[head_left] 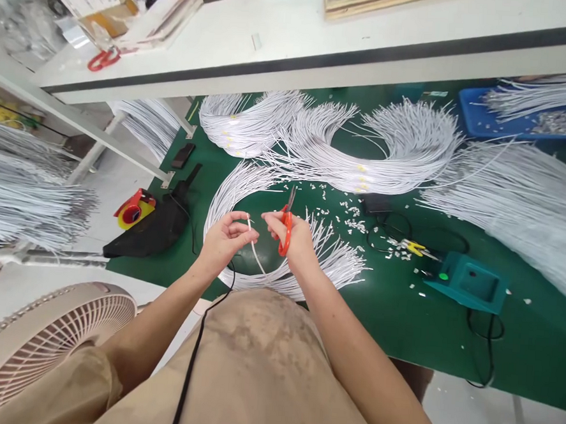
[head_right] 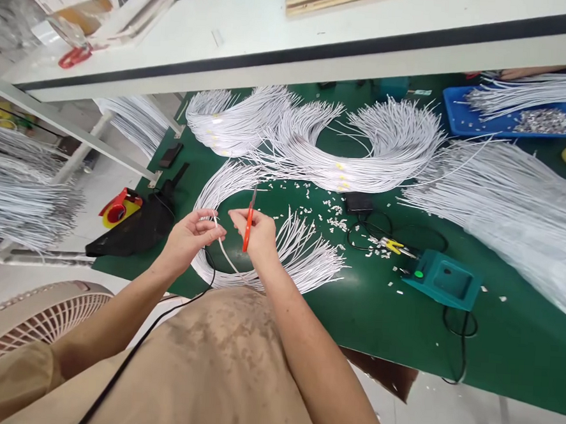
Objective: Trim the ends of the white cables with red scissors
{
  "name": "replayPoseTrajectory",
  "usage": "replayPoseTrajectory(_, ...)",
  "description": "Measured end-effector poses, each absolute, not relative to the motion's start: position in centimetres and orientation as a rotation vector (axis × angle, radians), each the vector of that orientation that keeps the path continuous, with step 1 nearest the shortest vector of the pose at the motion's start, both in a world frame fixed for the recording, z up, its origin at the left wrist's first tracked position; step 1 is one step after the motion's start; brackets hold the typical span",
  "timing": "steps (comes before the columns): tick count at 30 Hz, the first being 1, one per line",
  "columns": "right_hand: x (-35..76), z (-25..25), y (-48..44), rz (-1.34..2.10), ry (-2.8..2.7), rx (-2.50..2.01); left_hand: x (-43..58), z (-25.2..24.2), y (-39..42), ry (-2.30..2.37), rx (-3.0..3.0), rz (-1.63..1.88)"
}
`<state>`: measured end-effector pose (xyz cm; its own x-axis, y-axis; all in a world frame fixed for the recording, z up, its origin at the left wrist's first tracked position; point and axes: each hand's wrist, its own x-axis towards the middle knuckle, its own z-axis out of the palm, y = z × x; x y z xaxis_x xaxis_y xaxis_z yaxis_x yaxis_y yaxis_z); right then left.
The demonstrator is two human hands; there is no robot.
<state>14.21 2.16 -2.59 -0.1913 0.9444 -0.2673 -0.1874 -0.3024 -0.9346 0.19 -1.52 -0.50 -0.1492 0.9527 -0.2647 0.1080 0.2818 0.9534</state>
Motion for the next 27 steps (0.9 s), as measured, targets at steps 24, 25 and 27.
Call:
replayPoseTrajectory(24, 15.9, -1.7, 1.5, 0.732, -2.291, -1.548, 0.7, 0.5, -1.3, 1.548, 1.061, 1.011)
replayPoseTrajectory(25, 15.9, -1.5, 1.5, 0.694, -2.322, -1.55, 0.7, 0.5, -1.3, 1.55, 1.077, 1.01)
replayPoseTrajectory(27, 15.9, -1.1, 1.4, 0.626, -2.371, -1.559, 0.6, 0.4, -1.3, 1.567, 1.111, 1.019)
